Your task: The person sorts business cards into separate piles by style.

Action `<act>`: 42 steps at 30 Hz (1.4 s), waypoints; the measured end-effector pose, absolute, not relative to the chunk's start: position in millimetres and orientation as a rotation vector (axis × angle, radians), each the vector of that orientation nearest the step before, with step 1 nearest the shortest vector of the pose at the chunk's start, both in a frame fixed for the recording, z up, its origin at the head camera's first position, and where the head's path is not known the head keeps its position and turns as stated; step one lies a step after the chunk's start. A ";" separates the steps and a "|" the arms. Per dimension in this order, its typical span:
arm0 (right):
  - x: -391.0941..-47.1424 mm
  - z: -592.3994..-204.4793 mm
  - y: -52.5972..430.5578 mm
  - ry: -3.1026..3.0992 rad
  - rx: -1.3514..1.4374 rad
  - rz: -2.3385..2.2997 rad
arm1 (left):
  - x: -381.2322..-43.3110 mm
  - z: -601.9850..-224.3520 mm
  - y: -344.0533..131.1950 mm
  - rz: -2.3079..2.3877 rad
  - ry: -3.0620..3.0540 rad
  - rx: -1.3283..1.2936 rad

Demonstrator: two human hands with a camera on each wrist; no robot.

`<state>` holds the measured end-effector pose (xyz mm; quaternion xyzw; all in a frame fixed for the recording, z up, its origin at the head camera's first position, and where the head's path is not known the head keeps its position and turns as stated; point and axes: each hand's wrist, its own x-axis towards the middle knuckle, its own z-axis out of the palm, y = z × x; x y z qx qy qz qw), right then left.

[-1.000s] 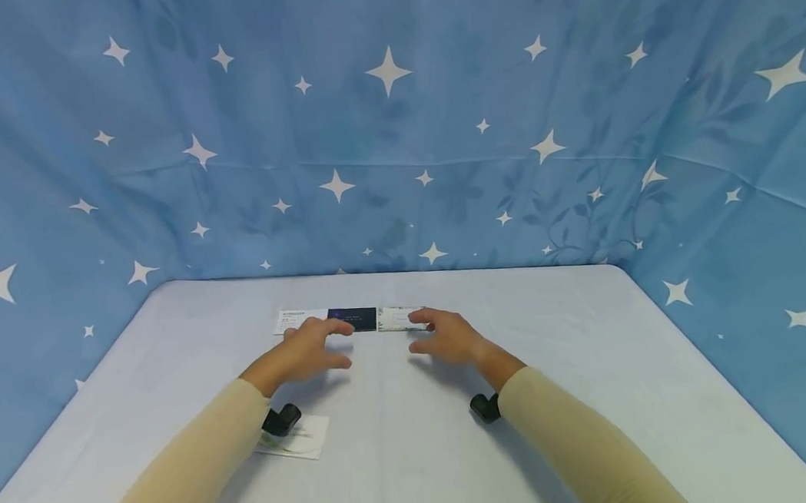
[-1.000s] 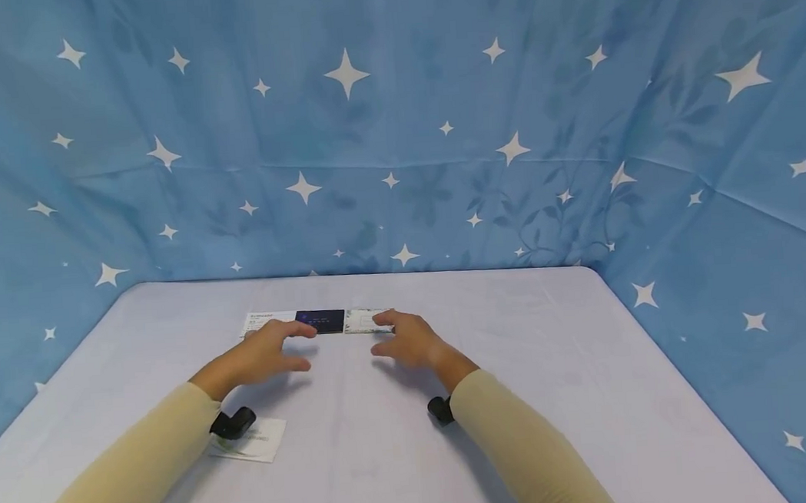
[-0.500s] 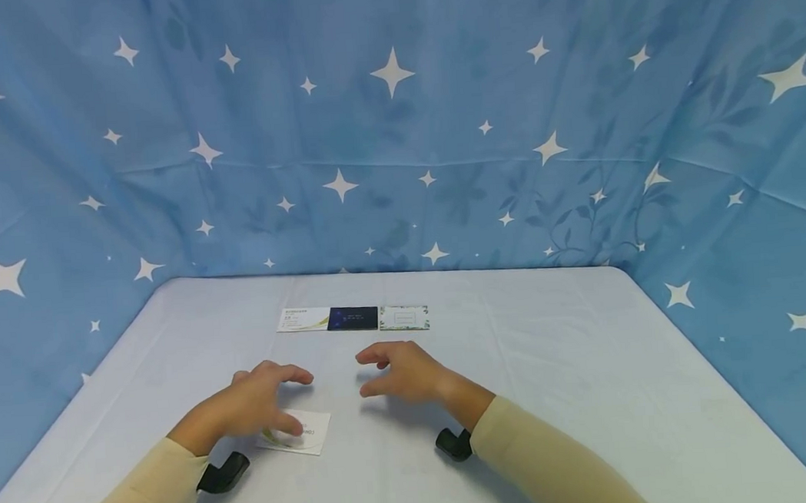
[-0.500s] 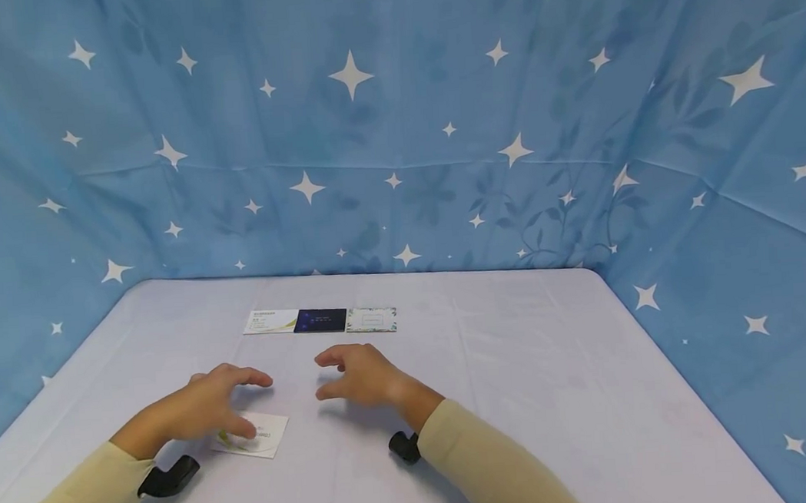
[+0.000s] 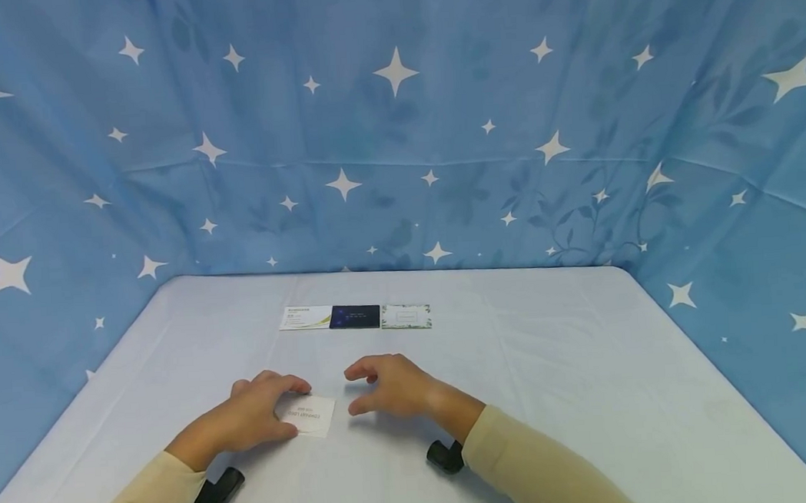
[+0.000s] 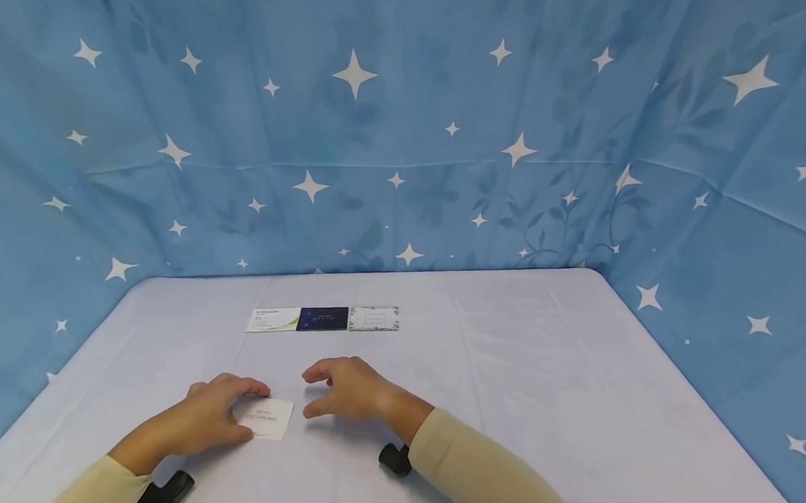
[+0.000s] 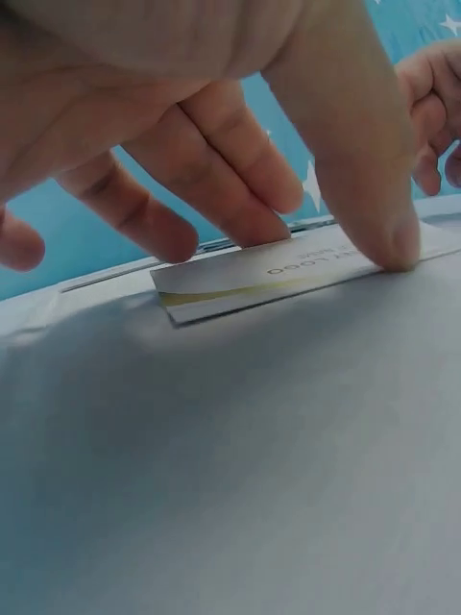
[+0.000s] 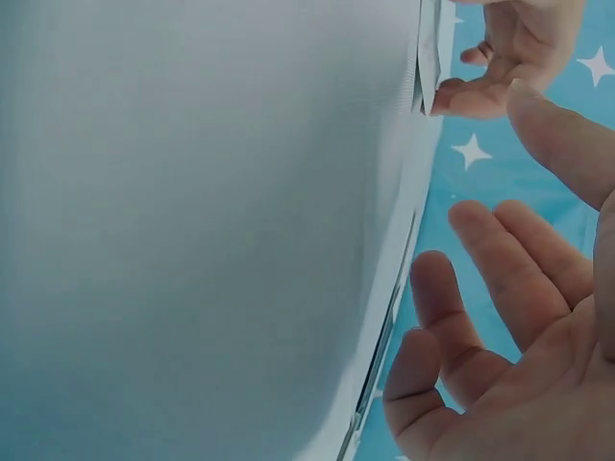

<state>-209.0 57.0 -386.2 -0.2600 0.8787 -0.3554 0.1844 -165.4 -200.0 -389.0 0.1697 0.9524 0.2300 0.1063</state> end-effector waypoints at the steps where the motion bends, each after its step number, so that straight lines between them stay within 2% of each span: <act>1: -208.7 -386.7 56.9 2.477 -0.734 -0.993 | -165.6 -389.3 -199.3 0.683 2.810 0.505; 32: -201.0 -388.9 50.8 2.619 -0.845 -0.783 | -167.6 -386.2 -174.5 0.753 2.909 0.594; 42: -205.1 -381.5 70.0 2.702 -0.811 -0.763 | -169.4 -382.9 -171.7 0.807 2.921 0.525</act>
